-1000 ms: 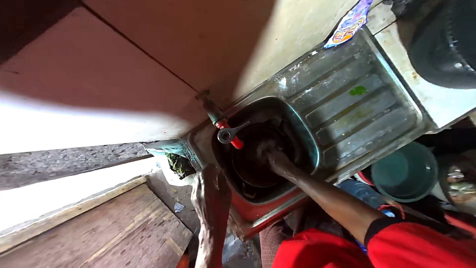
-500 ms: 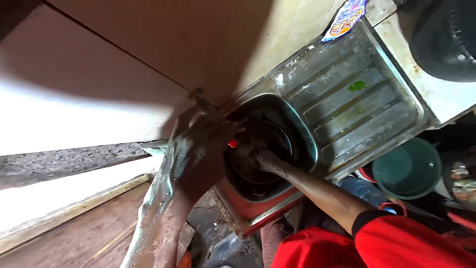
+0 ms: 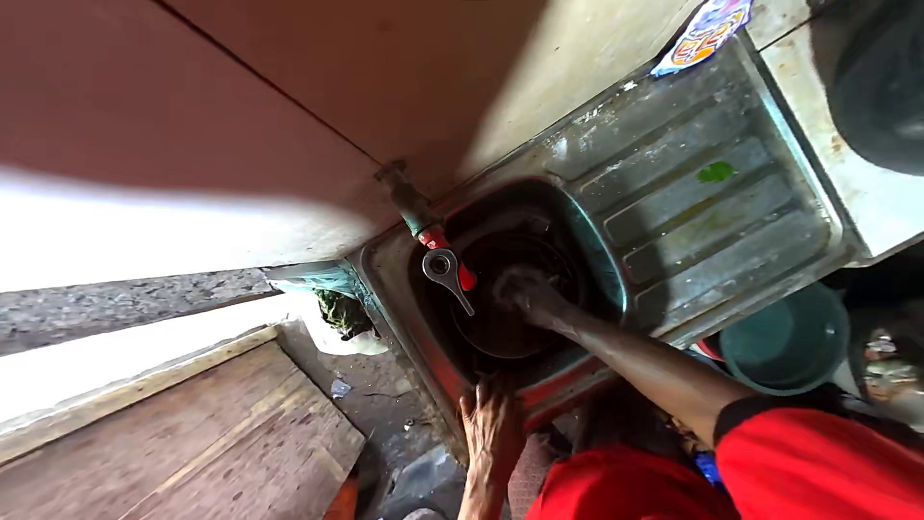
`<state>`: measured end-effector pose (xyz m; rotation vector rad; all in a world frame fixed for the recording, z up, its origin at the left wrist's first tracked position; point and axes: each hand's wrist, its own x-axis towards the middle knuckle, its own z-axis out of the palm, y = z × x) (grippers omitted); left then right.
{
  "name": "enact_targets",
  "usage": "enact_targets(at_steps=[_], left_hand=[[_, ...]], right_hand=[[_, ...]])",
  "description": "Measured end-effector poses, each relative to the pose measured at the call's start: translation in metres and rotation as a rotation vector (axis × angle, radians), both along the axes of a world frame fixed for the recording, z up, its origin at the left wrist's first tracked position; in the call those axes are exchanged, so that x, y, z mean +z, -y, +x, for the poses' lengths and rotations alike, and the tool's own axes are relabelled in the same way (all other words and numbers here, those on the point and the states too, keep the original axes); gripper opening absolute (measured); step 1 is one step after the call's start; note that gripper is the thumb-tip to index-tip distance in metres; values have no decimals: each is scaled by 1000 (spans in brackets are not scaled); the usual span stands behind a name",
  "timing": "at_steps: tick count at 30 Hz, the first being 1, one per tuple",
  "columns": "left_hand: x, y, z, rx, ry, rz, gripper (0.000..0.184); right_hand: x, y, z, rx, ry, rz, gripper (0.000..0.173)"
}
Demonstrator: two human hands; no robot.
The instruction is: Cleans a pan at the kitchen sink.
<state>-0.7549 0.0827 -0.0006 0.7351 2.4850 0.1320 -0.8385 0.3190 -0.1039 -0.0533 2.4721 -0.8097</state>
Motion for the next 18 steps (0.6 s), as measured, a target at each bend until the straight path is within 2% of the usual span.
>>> enact_targets(at_steps=[4,10,12,13,16,18], left_hand=[[-8,5,-7,68,-95,43,35],[-8,13,-56,27,-194,25,26],[-7,15,-72,53,-218,8,33],[-8,18,-80,52,-236,-12,36],[-14,28,-93,-21,-202,8,18],[-19,34,-95,-168,-147,51,15]], right_hand=[[-19,7,-30,-247,-230,108,43],[-38,43,-50,-411,-251,36,61],[-41,46,-53,-439,-274,21,60],[-41,46,-54,-447,-262,8,61],[-34,57,-52,-466,-195,-67,65],[-16,74,-44,-397,-12,-193,59]])
